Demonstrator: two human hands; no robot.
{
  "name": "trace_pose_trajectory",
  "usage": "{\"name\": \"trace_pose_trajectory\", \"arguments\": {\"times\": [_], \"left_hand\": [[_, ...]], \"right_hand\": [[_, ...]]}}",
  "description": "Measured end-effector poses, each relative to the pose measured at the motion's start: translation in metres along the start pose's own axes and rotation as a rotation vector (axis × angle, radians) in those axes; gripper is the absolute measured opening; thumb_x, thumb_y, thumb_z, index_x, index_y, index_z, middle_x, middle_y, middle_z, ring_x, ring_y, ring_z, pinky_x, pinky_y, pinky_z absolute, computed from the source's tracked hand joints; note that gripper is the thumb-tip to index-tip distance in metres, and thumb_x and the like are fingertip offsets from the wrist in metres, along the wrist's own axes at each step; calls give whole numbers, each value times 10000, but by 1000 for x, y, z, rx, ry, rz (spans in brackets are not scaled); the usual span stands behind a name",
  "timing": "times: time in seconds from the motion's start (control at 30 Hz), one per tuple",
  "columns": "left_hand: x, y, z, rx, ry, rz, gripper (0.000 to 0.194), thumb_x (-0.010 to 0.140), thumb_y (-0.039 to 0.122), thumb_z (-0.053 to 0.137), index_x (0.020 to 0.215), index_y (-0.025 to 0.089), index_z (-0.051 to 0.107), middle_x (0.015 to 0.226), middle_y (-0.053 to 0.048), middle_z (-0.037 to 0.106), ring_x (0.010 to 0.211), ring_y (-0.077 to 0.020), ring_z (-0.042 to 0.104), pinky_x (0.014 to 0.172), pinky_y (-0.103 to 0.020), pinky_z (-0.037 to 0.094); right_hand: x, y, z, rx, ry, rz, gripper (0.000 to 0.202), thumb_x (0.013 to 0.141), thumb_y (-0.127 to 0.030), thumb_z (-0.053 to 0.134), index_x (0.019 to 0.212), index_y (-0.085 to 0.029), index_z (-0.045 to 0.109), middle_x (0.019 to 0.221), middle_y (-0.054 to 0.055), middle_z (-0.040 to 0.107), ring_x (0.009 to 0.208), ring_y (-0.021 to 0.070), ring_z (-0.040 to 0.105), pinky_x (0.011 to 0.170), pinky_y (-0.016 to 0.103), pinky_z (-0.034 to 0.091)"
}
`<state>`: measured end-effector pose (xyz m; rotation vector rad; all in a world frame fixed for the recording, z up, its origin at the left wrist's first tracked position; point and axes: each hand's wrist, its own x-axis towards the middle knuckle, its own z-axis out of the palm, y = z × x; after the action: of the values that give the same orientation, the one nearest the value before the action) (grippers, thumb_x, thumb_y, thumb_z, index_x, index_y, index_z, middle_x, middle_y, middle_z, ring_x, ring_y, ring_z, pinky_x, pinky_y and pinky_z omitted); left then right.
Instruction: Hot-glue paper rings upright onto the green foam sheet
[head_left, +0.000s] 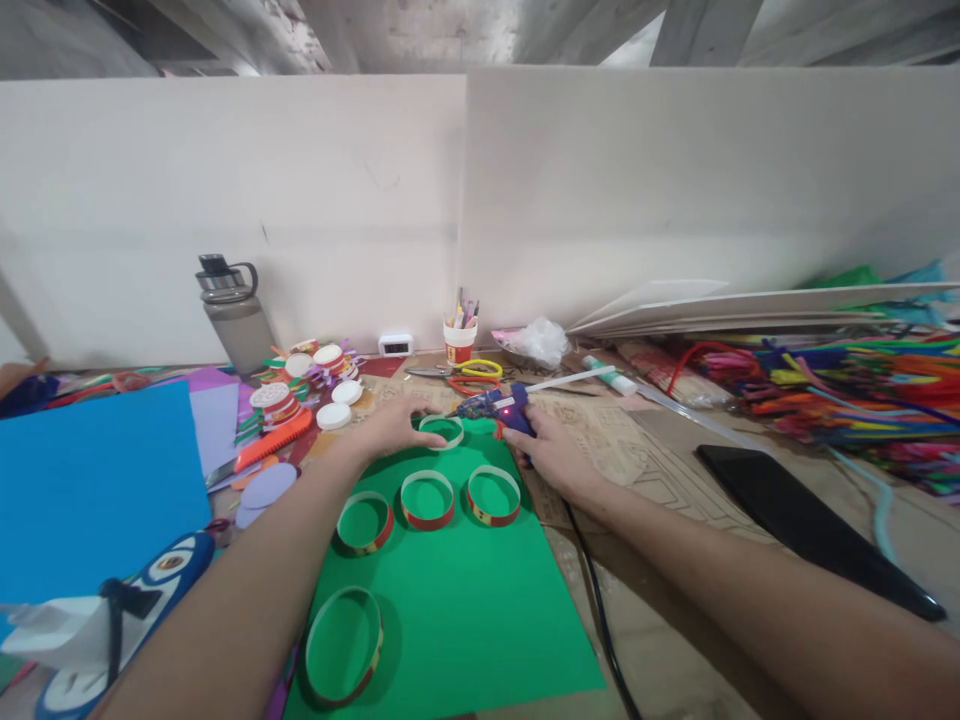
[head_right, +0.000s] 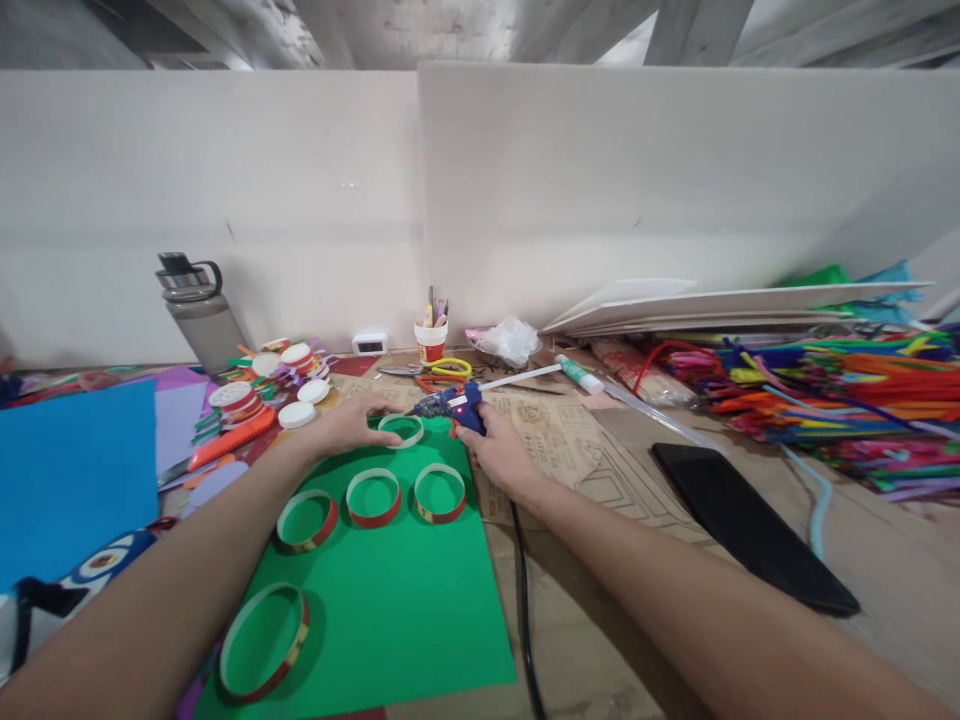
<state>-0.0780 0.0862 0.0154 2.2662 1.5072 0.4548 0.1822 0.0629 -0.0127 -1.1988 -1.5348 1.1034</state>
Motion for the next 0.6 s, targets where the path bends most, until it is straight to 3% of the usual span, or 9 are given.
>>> {"name": "trace_pose_trajectory", "arguments": {"times": [0.6], "left_hand": [[0, 1, 0, -14, -5, 9, 656, 694, 620, 716, 1210, 218, 676, 1258, -75, 686, 1169, -305, 607, 1010, -417, 468]], "right_hand": [[1, 3, -2, -84, 25, -52, 174, 742, -339, 657, 821, -222, 555, 703, -1, 578, 633, 177, 542, 556, 291, 427]]}}
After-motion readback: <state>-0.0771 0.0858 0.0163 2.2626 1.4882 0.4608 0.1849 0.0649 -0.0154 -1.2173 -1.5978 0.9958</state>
